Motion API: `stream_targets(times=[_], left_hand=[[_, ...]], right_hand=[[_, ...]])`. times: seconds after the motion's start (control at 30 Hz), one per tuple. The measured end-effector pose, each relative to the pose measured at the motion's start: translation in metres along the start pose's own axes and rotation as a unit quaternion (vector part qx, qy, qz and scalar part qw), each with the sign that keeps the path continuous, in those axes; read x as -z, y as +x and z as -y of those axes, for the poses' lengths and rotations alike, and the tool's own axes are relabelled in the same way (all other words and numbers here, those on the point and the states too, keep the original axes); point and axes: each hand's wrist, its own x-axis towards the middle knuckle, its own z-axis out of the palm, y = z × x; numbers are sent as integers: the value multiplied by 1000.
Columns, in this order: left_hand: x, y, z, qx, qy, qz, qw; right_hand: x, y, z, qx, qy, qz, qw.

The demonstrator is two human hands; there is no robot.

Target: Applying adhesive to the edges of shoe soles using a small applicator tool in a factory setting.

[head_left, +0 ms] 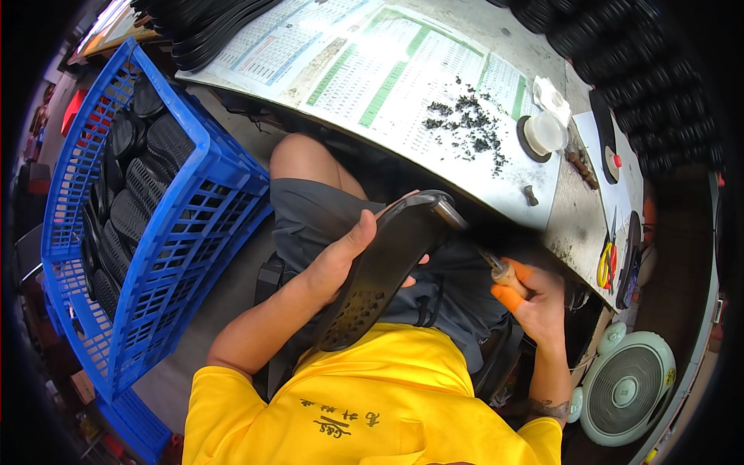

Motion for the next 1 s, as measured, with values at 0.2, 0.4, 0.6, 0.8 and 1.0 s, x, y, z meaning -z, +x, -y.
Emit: stream_targets(times=[0.2, 0.4, 0.6, 0.8, 1.0], left_hand=[[-3, 0, -1, -9, 15, -9, 1000], [0, 0, 1, -12, 7, -4, 1000], [-8, 3, -5, -33, 44, -20, 998], [-9, 7, -6, -75, 94, -26, 992], [-14, 7, -7, -86, 152, -54, 983]], right_hand=[[3, -4, 2, -40, -13, 81, 996], [-1, -3, 5, -12, -28, 76, 997], [-3, -5, 3, -82, 64, 18, 994], [4, -5, 3, -76, 27, 79, 994], [4, -6, 1, -43, -2, 74, 996]])
